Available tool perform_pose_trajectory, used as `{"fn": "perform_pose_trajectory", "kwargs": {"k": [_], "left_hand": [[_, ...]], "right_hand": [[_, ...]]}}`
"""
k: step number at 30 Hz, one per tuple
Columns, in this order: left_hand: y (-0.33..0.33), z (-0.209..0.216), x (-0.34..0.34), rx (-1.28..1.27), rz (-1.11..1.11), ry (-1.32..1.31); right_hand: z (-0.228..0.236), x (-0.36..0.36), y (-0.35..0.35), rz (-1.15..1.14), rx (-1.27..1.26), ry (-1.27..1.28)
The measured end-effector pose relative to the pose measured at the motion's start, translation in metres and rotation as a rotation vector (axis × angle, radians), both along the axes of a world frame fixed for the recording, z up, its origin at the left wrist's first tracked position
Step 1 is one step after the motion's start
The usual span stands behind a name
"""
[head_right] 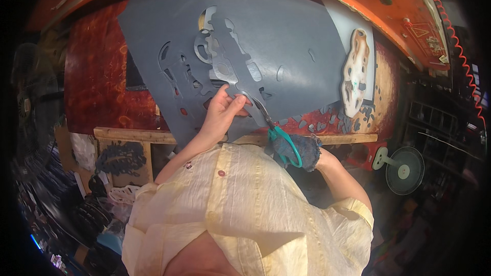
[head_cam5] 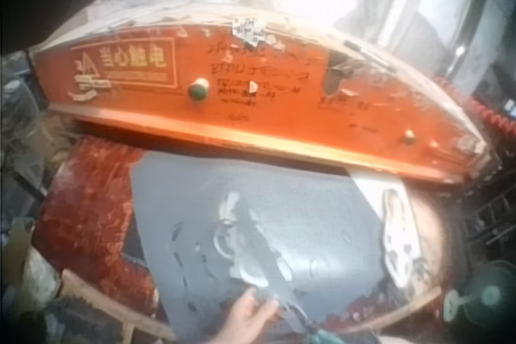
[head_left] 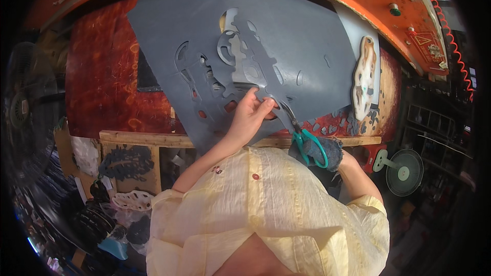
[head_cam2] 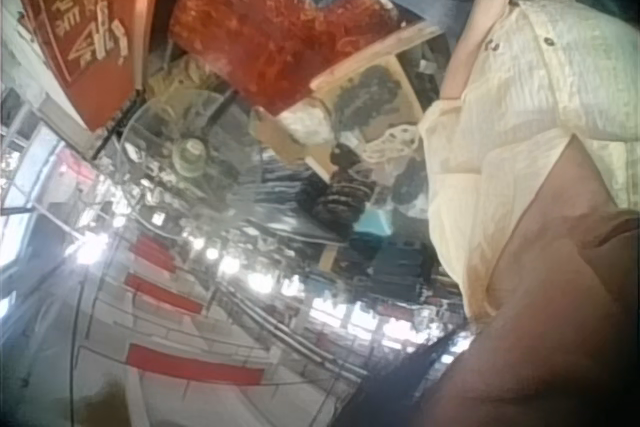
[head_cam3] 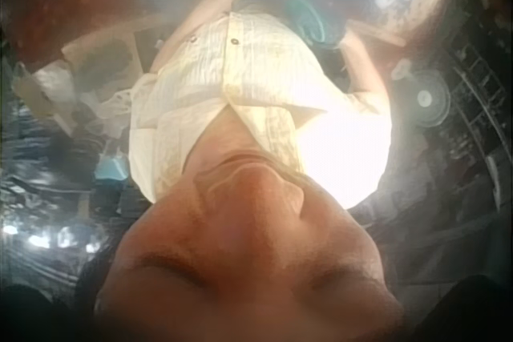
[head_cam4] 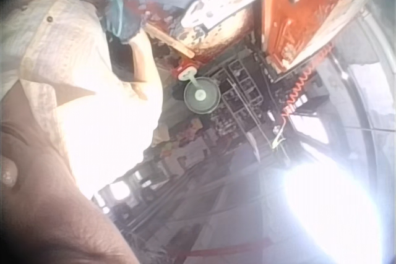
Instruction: The person places a white template on a gray rubber sheet and uses a hydraulic press to imprint the shape. They then use scissors to cut along the imprinted outline, remove the cut piece, and repeat the process to produce multiple identical rubber parts.
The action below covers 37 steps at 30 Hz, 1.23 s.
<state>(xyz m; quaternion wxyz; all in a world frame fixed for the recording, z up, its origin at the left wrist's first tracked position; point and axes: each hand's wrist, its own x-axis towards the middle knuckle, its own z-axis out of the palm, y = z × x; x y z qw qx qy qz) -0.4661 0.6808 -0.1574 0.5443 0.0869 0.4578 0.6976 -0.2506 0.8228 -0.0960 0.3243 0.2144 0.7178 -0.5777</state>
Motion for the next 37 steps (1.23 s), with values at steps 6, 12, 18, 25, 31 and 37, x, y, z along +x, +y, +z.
{"fn": "perform_pose_trajectory", "kwargs": {"k": [6, 12, 18, 25, 31, 37], "left_hand": [[-0.004, -0.01, -0.003, 0.059, -0.016, 0.07], [-0.005, -0.014, -0.004, 0.066, 0.007, 0.157], [-0.007, -0.013, 0.001, 0.02, 0.039, 0.187], [-0.011, -0.012, -0.01, -0.038, -0.078, 0.087], [-0.005, -0.006, -0.017, -0.009, 0.097, 0.138], [-0.005, -0.01, -0.03, -0.073, -0.108, 0.074]], "right_hand": [[-0.008, 0.006, -0.01, -0.134, -0.131, 0.192], [-0.009, 0.002, -0.006, 0.235, 0.209, 0.295], [-0.014, -0.017, -0.014, -0.225, -0.119, -0.022], [-0.007, -0.045, -0.015, -0.237, -0.142, 0.007], [0.009, -0.054, -0.021, -0.12, 0.026, -0.088], [0.003, -0.051, -0.028, -0.257, -0.046, -0.024]]}}
